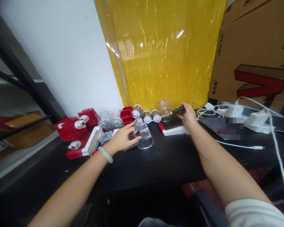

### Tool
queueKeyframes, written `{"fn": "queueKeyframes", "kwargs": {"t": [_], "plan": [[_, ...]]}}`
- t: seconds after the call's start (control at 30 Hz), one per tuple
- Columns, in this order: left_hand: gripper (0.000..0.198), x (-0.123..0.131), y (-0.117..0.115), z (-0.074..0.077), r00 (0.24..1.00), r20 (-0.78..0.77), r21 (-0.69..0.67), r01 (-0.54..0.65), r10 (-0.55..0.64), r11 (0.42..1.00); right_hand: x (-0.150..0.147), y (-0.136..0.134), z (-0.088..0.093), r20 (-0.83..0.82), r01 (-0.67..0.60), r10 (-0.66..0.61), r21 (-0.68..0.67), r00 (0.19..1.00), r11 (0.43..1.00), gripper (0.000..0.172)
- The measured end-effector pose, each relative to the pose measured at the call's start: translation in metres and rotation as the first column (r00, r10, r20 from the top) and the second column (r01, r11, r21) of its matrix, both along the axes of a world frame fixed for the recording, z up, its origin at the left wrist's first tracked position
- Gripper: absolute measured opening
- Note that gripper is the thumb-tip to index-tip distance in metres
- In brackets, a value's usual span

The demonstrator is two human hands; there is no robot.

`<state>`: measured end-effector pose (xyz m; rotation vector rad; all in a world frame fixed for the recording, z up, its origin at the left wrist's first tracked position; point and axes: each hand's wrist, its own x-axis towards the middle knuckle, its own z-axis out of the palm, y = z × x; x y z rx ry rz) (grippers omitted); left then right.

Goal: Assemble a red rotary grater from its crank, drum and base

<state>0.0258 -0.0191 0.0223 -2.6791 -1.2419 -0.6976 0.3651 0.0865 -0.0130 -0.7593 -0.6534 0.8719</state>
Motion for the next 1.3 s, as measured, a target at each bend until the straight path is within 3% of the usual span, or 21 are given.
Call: {"fn": "queueKeyframes", "kwargs": {"t": [0.27, 0.37, 0.57, 0.67, 0.8, 0.97, 1.07, 1.3], "plan": [[0.035, 0.0, 0.001, -0.001, 1.0, -0.006, 0.001, -0.017, 0.017, 1.0, -0.003, 0.005, 0.001, 0.069, 0.131, -0.13, -0.009, 0.989, 0.991, 0.038], [0.039, 0.0, 0.002, -0.002, 1.0, -0.006, -0.001, -0.019, 0.019, 1.0, -0.001, 0.005, 0.001, 0.025, 0.104, -0.103, -0.066, 0.994, 0.992, 0.041], [0.045, -0.001, 0.004, -0.004, 0.999, -0.017, 0.01, -0.032, 0.032, 0.999, 0.0, 0.0, 0.002, -0.048, -0.019, 0.017, -0.033, 0.999, 0.999, 0.022], [0.047, -0.001, 0.003, -0.003, 0.999, -0.027, 0.01, -0.033, 0.034, 0.999, -0.002, 0.0, 0.002, -0.02, 0.008, -0.009, -0.013, 1.0, 1.0, 0.017], [0.048, 0.001, -0.001, 0.0, 0.997, -0.071, 0.024, -0.041, 0.042, 0.999, -0.007, -0.002, 0.004, 0.003, 0.076, -0.077, 0.026, 0.997, 0.997, 0.027], [0.05, 0.005, -0.008, 0.006, 0.986, -0.144, 0.139, -0.058, 0.078, 0.989, -0.006, -0.001, 0.005, 0.016, 0.147, -0.148, 0.028, 0.989, 0.989, 0.037], [0.048, 0.007, -0.011, 0.007, 0.982, -0.177, 0.256, -0.018, 0.065, 0.967, -0.001, 0.002, 0.004, -0.052, 0.115, -0.113, 0.039, 0.992, 0.993, 0.042], [0.045, 0.007, -0.008, 0.006, 0.981, -0.188, 0.388, 0.021, 0.057, 0.921, 0.007, 0.002, 0.003, -0.07, 0.056, -0.052, 0.058, 0.996, 0.997, 0.028]]}}
